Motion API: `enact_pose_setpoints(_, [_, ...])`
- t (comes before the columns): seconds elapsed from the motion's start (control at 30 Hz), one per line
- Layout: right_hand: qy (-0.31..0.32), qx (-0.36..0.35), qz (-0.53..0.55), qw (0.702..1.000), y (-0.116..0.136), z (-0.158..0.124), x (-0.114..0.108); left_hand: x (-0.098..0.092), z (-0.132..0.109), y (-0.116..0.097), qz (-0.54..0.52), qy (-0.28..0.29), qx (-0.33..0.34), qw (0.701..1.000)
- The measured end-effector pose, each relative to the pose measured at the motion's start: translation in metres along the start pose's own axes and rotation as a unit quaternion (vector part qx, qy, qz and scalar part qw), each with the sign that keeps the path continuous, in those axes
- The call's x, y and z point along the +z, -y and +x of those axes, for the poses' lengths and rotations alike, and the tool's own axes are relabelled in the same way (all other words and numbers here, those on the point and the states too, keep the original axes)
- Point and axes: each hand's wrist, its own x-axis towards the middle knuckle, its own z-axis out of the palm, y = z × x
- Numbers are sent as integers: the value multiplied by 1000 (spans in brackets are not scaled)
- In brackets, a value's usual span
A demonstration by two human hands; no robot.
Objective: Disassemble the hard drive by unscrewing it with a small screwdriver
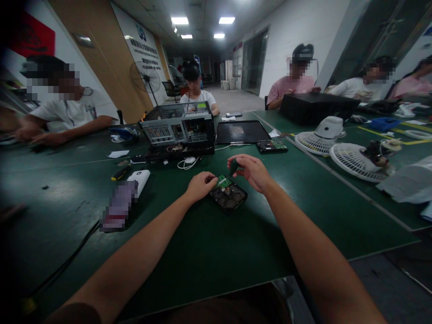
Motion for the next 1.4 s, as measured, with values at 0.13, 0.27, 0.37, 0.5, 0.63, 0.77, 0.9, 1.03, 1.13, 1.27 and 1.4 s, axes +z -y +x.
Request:
enact_pose_setpoints(0.13, [-8, -8, -19, 1000, 1, 0, -2, 1, 0, 1, -3, -3, 6, 1000])
enact_pose_setpoints(0.27, [-24, -18, -54, 998, 1, 0, -2, 1, 0, 0, 3, 0, 2, 1000])
enact_pose_setpoints(0.37, [-25, -20, -48, 998, 1, 0, -2, 0, 0, 0, 6, 5, 0, 1000])
enact_pose_setpoints(0.5, [-15, -17, -57, 998, 1, 0, 0, -1, 0, 0, 8, 3, 3, 1000])
enact_pose_setpoints(0.63, [3, -8, -36, 999, 2, -1, 3, -2, 0, -1, 7, 4, 3, 1000])
enact_pose_setpoints(0.77, [12, 17, -9, 1000, 5, -3, 5, -1, 0, -1, 8, 3, 1, 1000])
enact_pose_setpoints(0.9, [38, 44, -2, 998, 8, -5, 7, -1, 0, 0, 8, 5, 5, 1000])
enact_pose_setpoints(1.03, [52, 52, -4, 997, 9, -7, 8, -1, 0, -1, 6, 5, 4, 1000])
enact_pose_setpoints(1.13, [64, 55, -17, 996, 8, -7, 7, -2, -1, -2, 5, 10, 1, 1000])
enact_pose_setpoints(1.27, [56, 48, 6, 997, 3, -4, 5, -2, 0, -2, 10, 8, 3, 1000])
enact_pose_setpoints(1.4, [39, 48, 45, 997, -2, -2, 6, 0, 1, 1, 15, 5, 8, 1000])
